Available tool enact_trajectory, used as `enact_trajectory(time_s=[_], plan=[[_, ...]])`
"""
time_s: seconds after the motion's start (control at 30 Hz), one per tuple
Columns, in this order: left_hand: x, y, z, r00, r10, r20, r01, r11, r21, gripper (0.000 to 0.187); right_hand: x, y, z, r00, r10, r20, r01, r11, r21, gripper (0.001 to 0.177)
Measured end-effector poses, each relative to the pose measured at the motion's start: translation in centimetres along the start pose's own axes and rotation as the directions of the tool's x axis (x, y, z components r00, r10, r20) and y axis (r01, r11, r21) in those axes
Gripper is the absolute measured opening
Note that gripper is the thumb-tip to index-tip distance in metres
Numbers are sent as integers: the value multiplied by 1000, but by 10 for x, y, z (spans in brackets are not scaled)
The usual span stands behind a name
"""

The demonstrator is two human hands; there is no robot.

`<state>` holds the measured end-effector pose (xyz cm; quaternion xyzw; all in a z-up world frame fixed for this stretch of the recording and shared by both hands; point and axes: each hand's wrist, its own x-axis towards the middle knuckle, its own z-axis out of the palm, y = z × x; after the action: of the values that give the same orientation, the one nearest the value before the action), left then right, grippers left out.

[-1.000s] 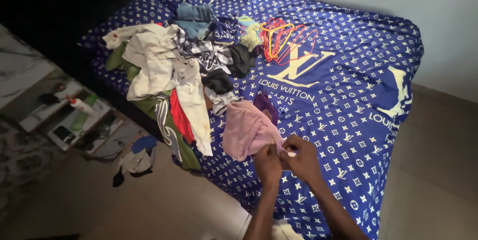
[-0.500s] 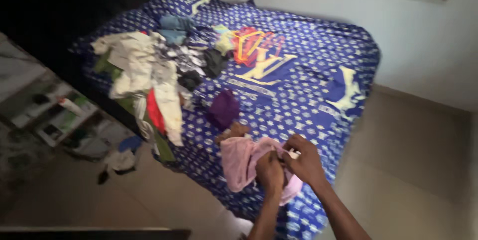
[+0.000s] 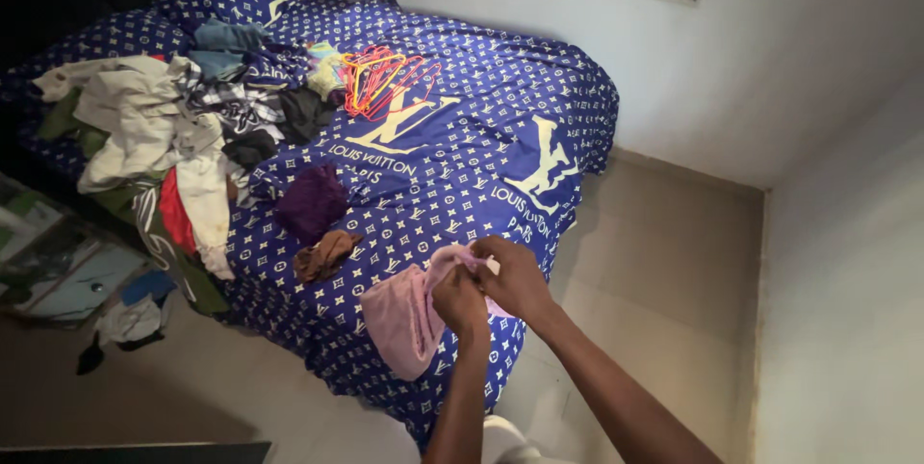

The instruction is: The person folds a pink towel on a bed by laying it flat and bringing the sides together to form a rectangle.

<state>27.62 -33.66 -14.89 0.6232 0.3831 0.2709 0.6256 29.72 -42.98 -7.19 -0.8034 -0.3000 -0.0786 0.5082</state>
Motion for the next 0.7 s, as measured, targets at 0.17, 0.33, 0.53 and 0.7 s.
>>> enact_trajectory(time_s=[0.17,0.33,0.53,0.7], plan=[[9,9,29,983,160,-88,-166,984,-62,26,34,17,-9,990,-22,136,35,995,-98,27],[28,23,67,981,151,-121,-157,987,-38,26,87,41,-18,975,-114,192,129,989,-67,28],[74,35,135,961,219,-170,-256,935,-246,26,173,70,-31,961,-192,201,210,975,-73,17],[103,67,170,954,293,-56,-296,904,-308,27,235,85,-48,979,-188,82,187,982,23,7]])
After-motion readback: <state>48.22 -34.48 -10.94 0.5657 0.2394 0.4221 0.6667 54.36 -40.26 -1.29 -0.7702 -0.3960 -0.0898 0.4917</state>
